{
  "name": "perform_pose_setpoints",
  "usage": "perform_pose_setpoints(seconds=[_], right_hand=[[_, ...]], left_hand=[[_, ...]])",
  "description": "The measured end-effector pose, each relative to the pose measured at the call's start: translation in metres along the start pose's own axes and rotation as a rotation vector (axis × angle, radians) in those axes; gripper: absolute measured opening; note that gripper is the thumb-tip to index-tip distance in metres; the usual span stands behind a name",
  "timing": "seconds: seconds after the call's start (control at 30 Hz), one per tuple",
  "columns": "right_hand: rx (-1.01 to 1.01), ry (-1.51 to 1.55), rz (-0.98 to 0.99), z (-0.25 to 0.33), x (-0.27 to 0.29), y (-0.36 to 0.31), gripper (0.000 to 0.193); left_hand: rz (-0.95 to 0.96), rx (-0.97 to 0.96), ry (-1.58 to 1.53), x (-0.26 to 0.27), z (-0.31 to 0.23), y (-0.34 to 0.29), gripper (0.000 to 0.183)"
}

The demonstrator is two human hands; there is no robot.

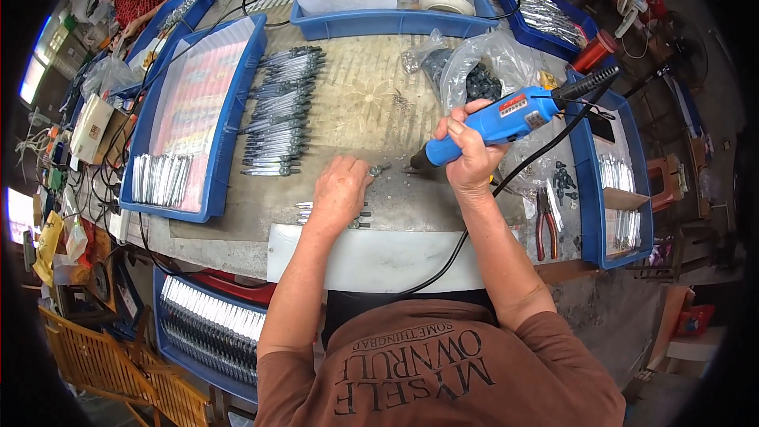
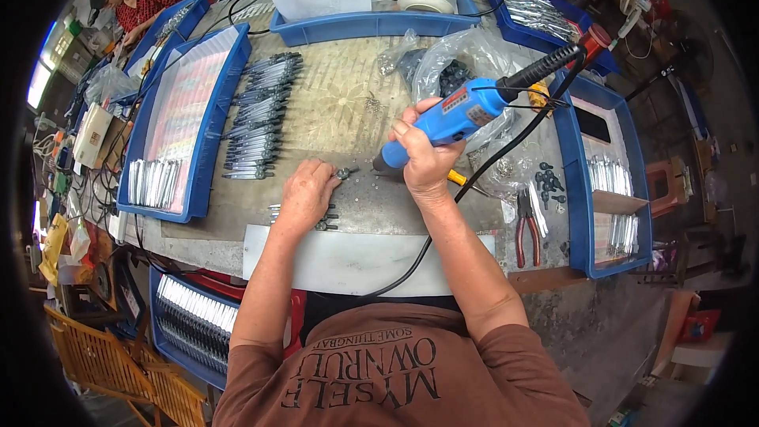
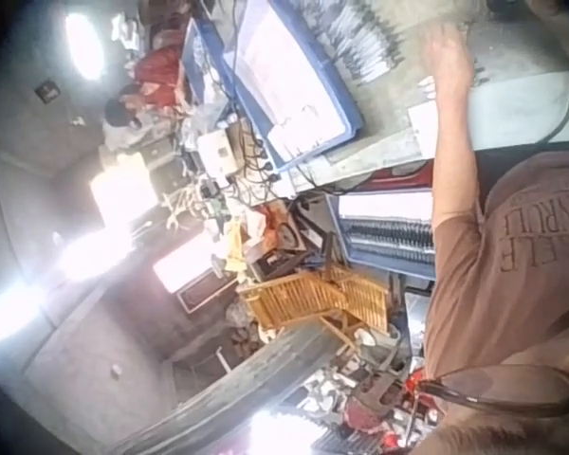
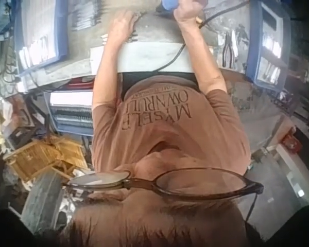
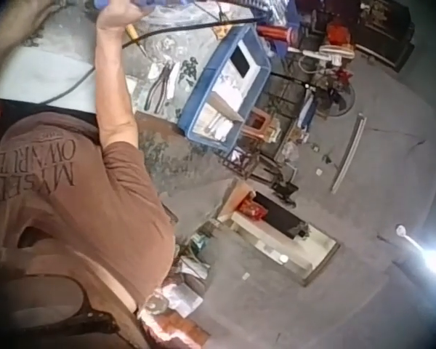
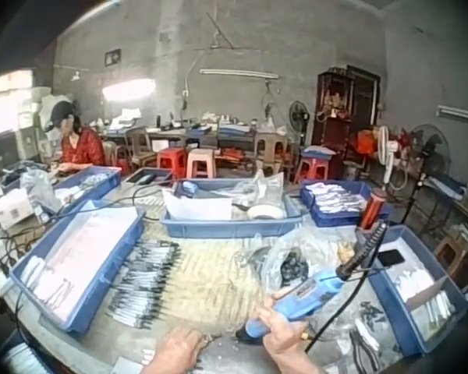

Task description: The person assembles small metal components on a workbench using an electric screwdriver.

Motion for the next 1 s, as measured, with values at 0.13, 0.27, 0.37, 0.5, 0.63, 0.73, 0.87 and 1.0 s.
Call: perform_pose_setpoints(seconds=[0.13, 0.27, 0.37, 0.5, 0.63, 0.73, 0.87, 1.0], right_hand=[[0.018, 0.005, -0.02, 0.001, 0.015, 0.002, 0.027], [0.015, 0.04, -0.046, 0.0, 0.021, 0.002, 0.026], [0.02, 0.039, -0.04, 0.0, 0.024, 0.001, 0.026], [-0.001, 0.039, -0.068, -0.003, 0.029, 0.001, 0.025], [0.007, 0.067, -0.068, -0.004, 0.031, 0.002, 0.025], [0.0, 0.061, -0.066, -0.005, 0.032, 0.002, 0.025], [-0.005, 0.081, -0.061, -0.007, 0.032, 0.001, 0.025], [-0.006, 0.069, -0.071, -0.007, 0.033, 0.001, 0.025]], left_hand=[[0.018, -0.052, 0.034, 0.002, -0.009, -0.002, 0.012], [0.047, -0.047, 0.047, 0.0, -0.01, -0.003, 0.012], [0.047, -0.052, 0.042, -0.001, -0.009, -0.003, 0.011], [0.034, -0.067, 0.02, 0.0, -0.009, -0.004, 0.011], [0.031, -0.076, 0.02, -0.001, -0.011, -0.002, 0.011], [0.042, -0.066, 0.01, -0.002, -0.011, 0.0, 0.011], [0.047, -0.049, 0.005, -0.002, -0.011, 0.0, 0.011], [0.045, -0.058, 0.007, -0.005, -0.011, 0.0, 0.011]])
Point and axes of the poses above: each hand's wrist, its own y-axis towards the middle knuckle, its own x-axis out of the back of the hand, z = x × y, the point moved 8 cm from there along y, towards the middle knuckle, and after that the axes turned 5 degrees about y, right-handed, at the moved point
